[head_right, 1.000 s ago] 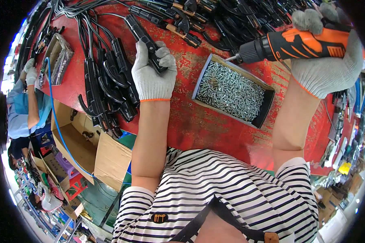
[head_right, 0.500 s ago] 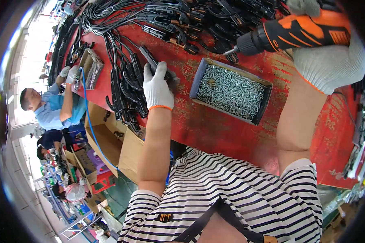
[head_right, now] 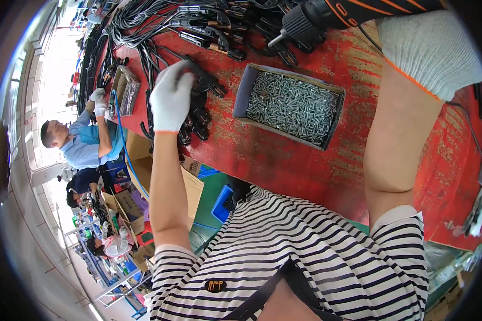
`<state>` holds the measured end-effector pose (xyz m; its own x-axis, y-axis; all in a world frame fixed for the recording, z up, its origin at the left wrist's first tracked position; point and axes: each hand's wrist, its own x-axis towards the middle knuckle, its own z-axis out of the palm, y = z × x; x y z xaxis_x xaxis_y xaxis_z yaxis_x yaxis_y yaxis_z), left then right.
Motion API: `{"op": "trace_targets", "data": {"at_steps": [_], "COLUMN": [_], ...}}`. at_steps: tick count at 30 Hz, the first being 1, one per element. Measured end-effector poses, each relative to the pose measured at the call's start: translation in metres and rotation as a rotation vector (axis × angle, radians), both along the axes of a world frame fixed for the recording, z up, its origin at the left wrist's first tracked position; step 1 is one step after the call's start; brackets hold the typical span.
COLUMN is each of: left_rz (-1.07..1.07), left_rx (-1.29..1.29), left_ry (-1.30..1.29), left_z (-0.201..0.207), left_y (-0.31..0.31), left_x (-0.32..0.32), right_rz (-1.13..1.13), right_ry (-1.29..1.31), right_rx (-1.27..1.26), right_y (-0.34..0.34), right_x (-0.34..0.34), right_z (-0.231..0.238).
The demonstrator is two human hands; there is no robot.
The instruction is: The person screws components onto wire harnesses using a power screwdriver.
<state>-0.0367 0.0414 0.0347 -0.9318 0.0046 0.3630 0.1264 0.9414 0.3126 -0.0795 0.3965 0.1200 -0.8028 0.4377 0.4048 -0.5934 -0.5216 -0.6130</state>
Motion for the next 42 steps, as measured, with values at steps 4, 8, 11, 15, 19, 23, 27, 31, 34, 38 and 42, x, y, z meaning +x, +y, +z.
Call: {"op": "trace_targets", "data": {"at_steps": [4,8,11,15,19,23,27,31,34,38,42], "left_rz": [-0.323,-0.289,-0.142,0.358,0.502,0.515,0.525,0.456,0.478,0.303,0.312], "left_rx": [-0.414,-0.418,-0.3,0.24,0.596,0.936,1.263,1.665,1.853,1.919,2.141], "left_ry": [-0.122,-0.227,-0.418,-0.229,-0.467,-0.436,-0.479,-0.562,-0.454,-0.312,-0.199], "left_z": [-0.023,-0.024,-0.012,-0.024,-0.05,-0.07,-0.042,-0.017,0.005,0.011,0.003], "left_y": [-0.008,-0.01,-0.009,-0.019,-0.009,-0.021,-0.023,-0.061,-0.048,-0.059,-0.059], "left_x": [-0.028,-0.033,-0.041,-0.091,-0.144,-0.163,-0.151,-0.133,-0.121,-0.114,-0.121], "right_rz": [-0.061,-0.176,-0.233,-0.304,0.523,0.321,0.279,0.481,0.595,0.813,1.023], "right_ry": [-0.004,-0.028,-0.045,-0.043,0.322,0.181,0.108,0.131,-0.114,-0.485,-0.776], "right_rx": [0.024,0.062,0.085,0.116,-0.138,-0.047,-0.028,-0.03,-0.093,0.118,0.259], "right_y": [0.009,-0.012,-0.02,-0.038,0.034,0.009,-0.004,-0.031,-0.052,-0.114,-0.165], "right_x": [0.01,0.016,0.014,0.026,-0.01,0.005,0.007,0.011,0.005,-0.012,-0.012], "right_z": [-0.001,0.012,0.011,0.024,-0.016,-0.008,-0.01,-0.007,-0.013,-0.028,-0.05]}}
